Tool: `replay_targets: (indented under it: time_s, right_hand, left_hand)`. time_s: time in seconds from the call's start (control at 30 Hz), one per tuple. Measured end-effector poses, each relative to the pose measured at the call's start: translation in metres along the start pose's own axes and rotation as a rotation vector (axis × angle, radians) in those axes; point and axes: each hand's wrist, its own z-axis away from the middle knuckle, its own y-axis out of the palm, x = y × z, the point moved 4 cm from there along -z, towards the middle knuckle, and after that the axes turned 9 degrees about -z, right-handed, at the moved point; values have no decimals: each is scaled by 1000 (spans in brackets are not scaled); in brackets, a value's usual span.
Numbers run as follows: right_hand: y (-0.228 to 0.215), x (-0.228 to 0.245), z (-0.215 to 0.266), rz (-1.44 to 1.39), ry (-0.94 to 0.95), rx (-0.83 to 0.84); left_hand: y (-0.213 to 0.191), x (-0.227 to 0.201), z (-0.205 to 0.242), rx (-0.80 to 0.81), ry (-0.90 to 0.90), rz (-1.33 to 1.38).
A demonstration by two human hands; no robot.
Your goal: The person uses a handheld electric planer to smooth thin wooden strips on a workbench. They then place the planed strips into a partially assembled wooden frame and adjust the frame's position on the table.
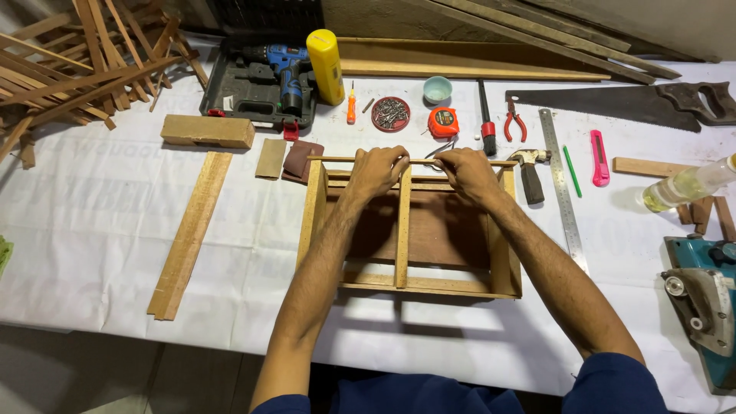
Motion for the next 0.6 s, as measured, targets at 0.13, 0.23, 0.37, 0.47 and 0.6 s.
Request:
replay_targets:
  time_s: [0.13, 0.23, 0.37, 0.47, 0.6]
  right_hand:
    - [3, -3, 2, -5, -2, 3]
    - [4, -3, 3, -30, 25, 18]
    - [6, -9, 5, -63, -11, 13]
    - [4, -8, 9, -56, -55, 10]
    - [4, 0, 19, -55, -97, -9]
  left_hand:
    - [16, 10, -6, 26, -20, 2]
    - [14, 8, -5, 20, -22, 8]
    - [11, 6, -3, -18, -34, 33]
    - [9, 2, 0, -51, -32, 40]
    - [7, -3, 5, -54, -33, 8]
